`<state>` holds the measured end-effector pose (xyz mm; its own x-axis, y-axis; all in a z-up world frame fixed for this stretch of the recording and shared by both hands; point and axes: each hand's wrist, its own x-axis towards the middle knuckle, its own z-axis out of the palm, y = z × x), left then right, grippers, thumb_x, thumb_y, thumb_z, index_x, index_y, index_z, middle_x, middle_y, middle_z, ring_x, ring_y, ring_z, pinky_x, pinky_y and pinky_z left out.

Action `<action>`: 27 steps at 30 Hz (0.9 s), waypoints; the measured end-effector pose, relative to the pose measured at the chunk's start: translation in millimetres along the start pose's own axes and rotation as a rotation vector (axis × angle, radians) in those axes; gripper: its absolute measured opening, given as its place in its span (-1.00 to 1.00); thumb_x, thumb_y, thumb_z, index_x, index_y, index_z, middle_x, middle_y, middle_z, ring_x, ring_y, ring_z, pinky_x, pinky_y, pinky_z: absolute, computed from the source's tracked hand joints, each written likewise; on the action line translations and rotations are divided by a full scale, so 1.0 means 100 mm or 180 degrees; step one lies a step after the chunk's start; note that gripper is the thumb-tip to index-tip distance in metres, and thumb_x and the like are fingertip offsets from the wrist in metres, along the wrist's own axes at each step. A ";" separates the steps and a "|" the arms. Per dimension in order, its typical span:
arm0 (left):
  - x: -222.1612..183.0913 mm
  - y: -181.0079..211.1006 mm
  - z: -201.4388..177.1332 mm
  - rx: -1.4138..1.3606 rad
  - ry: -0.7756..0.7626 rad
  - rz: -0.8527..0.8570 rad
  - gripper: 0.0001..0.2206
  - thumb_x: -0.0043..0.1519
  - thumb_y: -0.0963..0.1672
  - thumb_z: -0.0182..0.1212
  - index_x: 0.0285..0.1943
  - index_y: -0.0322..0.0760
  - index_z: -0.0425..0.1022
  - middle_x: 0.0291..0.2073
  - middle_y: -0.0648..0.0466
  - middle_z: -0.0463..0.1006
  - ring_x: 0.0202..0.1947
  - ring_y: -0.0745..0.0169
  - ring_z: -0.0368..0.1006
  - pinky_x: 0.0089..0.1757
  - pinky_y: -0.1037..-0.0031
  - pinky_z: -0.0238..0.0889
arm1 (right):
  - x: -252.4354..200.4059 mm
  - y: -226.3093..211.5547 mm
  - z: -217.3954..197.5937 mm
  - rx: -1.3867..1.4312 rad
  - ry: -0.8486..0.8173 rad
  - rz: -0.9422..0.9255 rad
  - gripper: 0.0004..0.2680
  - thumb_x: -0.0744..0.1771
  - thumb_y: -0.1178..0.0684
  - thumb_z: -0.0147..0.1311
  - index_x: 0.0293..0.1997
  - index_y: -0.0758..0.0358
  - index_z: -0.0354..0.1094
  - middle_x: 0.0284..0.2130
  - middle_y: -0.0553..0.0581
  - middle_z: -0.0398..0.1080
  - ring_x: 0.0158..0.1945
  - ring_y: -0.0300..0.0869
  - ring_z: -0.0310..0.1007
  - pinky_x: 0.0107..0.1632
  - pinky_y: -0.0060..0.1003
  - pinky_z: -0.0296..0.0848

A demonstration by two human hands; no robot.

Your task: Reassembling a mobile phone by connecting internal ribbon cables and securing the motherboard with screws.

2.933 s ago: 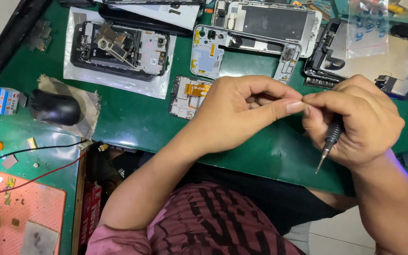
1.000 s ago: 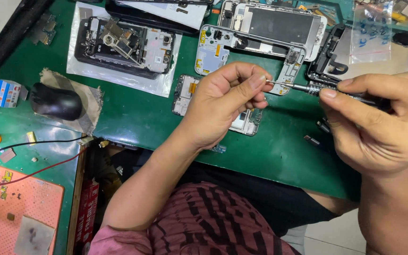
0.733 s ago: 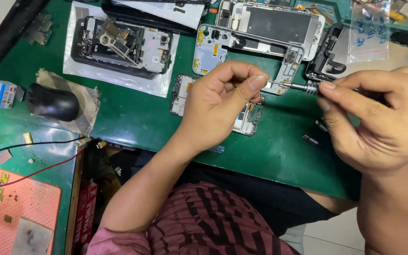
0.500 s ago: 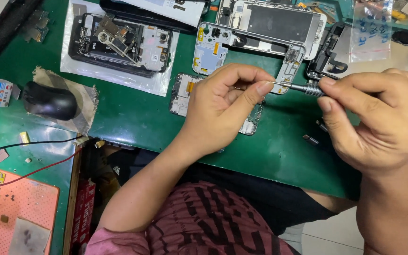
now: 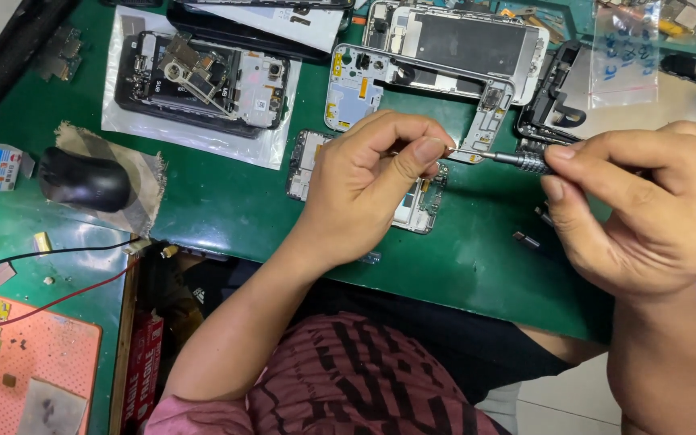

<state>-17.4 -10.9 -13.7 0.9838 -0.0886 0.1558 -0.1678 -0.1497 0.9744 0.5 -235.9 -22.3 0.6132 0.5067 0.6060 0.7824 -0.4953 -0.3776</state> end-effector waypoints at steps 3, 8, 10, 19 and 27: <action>0.00 0.02 -0.01 0.0100 -0.0016 0.0070 -0.86 0.18 -0.11 -0.10 -0.32 -0.22 0.35 -0.46 0.17 0.39 -0.44 0.42 0.30 -0.30 0.62 0.19 | -0.01 0.00 0.00 -0.0010 -0.0009 0.0012 -0.93 0.29 0.30 0.16 -0.21 0.42 0.39 -0.32 0.31 0.36 -0.36 -0.04 0.32 -0.15 -0.16 0.02; 0.01 0.05 -0.02 0.0272 -0.0033 0.0140 -0.87 0.18 -0.12 -0.09 -0.34 -0.21 0.35 -0.48 0.19 0.39 -0.42 0.41 0.28 -0.29 0.61 0.16 | 0.05 -0.04 0.00 0.0013 0.0017 -0.0013 -0.93 0.28 0.31 0.15 -0.23 0.44 0.39 -0.36 0.31 0.38 -0.37 -0.05 0.31 -0.16 -0.18 0.02; 0.01 0.04 -0.02 0.0330 -0.0032 0.0145 -0.87 0.17 -0.13 -0.08 -0.32 -0.23 0.36 -0.46 0.17 0.41 -0.42 0.39 0.29 -0.30 0.60 0.16 | 0.07 -0.03 -0.02 0.0040 -0.0076 -0.0053 -0.93 0.28 0.32 0.16 -0.23 0.42 0.38 -0.39 0.28 0.39 -0.36 -0.06 0.35 -0.15 -0.17 0.00; 0.02 0.06 -0.06 0.0893 -0.0196 0.0512 -0.87 0.17 -0.17 -0.10 -0.35 -0.32 0.35 -0.46 0.10 0.37 -0.45 0.31 0.30 -0.36 0.57 0.15 | 0.03 0.00 -0.04 -0.0073 -0.0196 -0.0079 -0.91 0.26 0.30 0.24 -0.26 0.30 0.43 -0.34 0.27 0.36 -0.37 -0.02 0.23 -0.11 -0.14 0.00; 0.00 0.02 -0.08 0.1026 -0.0397 0.1058 -0.93 0.18 -0.23 -0.08 -0.27 -0.39 0.31 -0.39 -0.01 0.33 -0.34 0.13 0.27 -0.23 0.47 0.15 | 0.06 -0.02 0.00 0.0161 -0.0311 0.0133 -0.92 0.27 0.29 0.16 -0.26 0.51 0.38 -0.37 0.35 0.38 -0.35 -0.02 0.35 -0.19 -0.20 0.08</action>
<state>-17.0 -3.0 -10.3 0.8617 -0.2978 0.4107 -0.5025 -0.3891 0.7721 2.4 -232.2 -17.8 0.6512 0.5538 0.5188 0.7588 -0.4824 -0.4375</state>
